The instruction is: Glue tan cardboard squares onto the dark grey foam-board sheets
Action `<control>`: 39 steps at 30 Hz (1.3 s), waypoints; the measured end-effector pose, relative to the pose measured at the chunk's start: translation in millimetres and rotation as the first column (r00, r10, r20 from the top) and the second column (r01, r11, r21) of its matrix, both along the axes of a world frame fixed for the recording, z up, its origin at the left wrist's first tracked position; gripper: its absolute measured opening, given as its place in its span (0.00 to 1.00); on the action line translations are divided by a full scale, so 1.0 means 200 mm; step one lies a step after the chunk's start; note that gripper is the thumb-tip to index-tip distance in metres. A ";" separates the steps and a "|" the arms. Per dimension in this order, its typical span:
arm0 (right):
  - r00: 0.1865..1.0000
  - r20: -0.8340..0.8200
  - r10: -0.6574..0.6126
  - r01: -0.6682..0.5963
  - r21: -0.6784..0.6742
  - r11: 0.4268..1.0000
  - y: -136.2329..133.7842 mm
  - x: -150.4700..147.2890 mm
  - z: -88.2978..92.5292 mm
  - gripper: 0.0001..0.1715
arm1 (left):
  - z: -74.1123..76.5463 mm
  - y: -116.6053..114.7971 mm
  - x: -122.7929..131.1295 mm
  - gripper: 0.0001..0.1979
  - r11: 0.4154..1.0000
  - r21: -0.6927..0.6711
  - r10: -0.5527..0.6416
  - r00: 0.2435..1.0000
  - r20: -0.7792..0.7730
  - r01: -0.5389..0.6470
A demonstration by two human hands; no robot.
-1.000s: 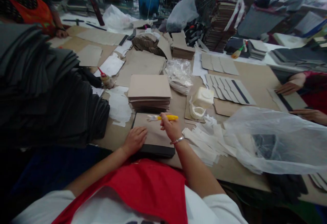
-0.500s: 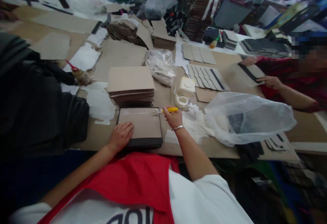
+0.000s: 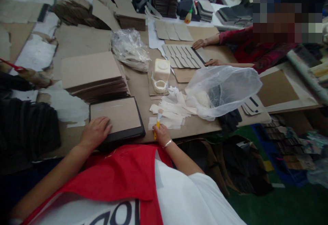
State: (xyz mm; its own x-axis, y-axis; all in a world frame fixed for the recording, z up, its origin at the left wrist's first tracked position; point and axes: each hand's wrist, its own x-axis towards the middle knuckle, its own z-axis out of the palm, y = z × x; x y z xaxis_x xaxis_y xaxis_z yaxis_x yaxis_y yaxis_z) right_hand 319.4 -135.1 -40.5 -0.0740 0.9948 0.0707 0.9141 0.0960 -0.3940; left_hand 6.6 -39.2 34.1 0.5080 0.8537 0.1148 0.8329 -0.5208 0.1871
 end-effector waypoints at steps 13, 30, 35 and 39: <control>0.886 -0.464 0.006 -0.003 0.007 1.000 0.16 -0.12 0.47 0.10 | 0.20 -0.03 0.46 0.22 0.786 -0.522 0.065 0.794 0.604 0.333; 0.935 -0.345 -0.085 0.108 0.048 0.993 0.76 -0.42 0.39 0.13 | 0.04 0.30 -0.11 0.15 0.619 -0.736 0.780 0.319 0.538 -0.273; 0.958 -0.265 -0.106 0.130 0.076 0.989 0.87 -0.45 0.29 0.13 | -0.01 0.37 -0.15 0.17 0.776 -0.395 0.629 0.653 0.422 -0.492; 0.971 -0.197 -0.139 0.166 0.129 0.978 0.89 -0.46 0.25 0.15 | -0.03 0.38 -0.14 0.18 0.778 -0.333 0.624 0.713 0.320 -0.532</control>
State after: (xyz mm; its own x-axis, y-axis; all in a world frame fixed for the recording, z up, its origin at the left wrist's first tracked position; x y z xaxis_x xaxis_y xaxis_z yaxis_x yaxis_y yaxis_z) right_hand 227.4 42.6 9.1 0.1055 0.9716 0.2116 0.8341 0.0294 -0.5509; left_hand -21.7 37.5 27.9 -0.1447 0.9893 -0.0199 0.7854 0.1271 0.6058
